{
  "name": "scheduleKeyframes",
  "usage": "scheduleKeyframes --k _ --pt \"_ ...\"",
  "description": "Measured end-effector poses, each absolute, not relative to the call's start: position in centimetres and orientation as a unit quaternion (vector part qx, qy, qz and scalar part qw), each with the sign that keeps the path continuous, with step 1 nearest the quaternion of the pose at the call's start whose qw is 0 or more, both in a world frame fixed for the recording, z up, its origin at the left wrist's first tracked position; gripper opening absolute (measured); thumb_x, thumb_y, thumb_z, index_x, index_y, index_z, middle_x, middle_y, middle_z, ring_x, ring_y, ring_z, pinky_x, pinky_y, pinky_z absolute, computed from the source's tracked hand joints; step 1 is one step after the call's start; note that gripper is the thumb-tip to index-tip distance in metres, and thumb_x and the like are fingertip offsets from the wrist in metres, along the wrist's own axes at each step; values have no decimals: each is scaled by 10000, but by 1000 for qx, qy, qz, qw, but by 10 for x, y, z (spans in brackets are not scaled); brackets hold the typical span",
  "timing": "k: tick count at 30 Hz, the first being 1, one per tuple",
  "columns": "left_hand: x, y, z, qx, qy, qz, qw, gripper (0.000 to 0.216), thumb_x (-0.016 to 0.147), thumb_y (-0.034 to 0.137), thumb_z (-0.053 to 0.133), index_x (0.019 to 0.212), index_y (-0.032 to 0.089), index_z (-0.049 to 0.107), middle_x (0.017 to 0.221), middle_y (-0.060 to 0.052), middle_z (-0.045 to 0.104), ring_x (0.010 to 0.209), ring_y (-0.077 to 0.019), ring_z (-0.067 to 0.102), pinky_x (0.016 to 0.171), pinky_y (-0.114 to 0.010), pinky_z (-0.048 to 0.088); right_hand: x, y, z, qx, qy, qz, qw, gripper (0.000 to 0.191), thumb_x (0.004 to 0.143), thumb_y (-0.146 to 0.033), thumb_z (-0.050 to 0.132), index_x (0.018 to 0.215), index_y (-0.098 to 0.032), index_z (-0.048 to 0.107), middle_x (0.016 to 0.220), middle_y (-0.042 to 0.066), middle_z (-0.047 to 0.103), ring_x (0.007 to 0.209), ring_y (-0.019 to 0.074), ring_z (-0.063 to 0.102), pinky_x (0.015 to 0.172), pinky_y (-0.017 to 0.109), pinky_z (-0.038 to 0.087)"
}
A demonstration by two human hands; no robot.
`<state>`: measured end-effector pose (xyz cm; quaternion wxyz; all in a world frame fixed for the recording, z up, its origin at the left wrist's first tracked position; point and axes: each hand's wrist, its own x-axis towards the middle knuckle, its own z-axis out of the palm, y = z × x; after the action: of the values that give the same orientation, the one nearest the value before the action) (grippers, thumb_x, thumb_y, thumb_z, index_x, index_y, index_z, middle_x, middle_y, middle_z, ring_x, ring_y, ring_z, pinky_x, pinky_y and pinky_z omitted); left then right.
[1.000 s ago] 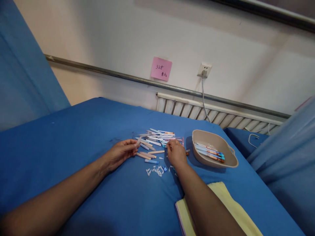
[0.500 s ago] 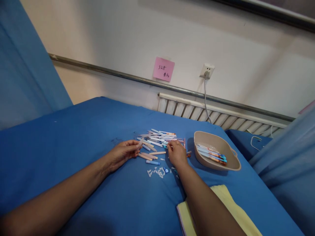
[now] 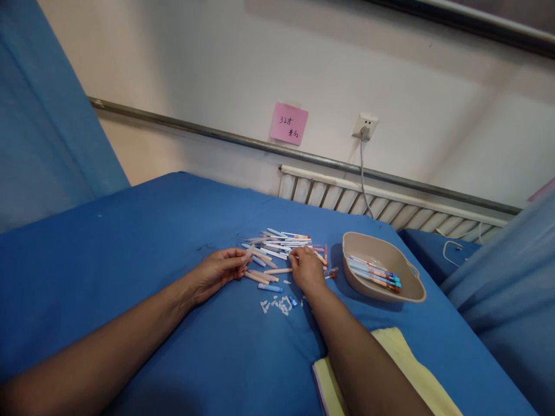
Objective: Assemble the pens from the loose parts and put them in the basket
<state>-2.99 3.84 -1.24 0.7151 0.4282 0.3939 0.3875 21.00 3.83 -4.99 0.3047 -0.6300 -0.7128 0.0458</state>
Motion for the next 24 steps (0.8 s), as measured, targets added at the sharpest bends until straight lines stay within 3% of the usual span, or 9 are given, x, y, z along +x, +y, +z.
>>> scheduleKeyframes --k 7,17,20,24 --pt "-30 37 -14 430 397 388 712 219 669 242 753 816 132 635 720 -3 622 555 -69 527 587 -215 407 200 43 -49 -637 -727 35 255 166 850 -236 491 856 -187 649 899 87 661 869 206 583 759 286 388" --pt "-29 35 -12 457 410 390 686 244 664 265 737 831 136 615 743 -19 631 536 -73 519 556 -218 398 195 34 -44 -540 -620 231 520 238 789 -383 523 754 -168 619 737 23 647 727 172 578 706 279 437" --pt "-27 32 -8 451 396 413 685 200 686 237 702 818 144 583 784 -20 628 609 -90 551 617 -229 429 193 23 -37 -506 -599 273 557 239 765 -401 557 753 -169 615 697 3 621 677 151 553 669 265 438" --pt "-26 25 3 454 357 456 678 136 694 193 645 782 163 545 658 32 548 555 -81 488 598 -227 420 191 -1 -28 -494 -589 315 557 229 760 -398 583 746 -170 602 614 -23 551 594 123 501 603 242 415"
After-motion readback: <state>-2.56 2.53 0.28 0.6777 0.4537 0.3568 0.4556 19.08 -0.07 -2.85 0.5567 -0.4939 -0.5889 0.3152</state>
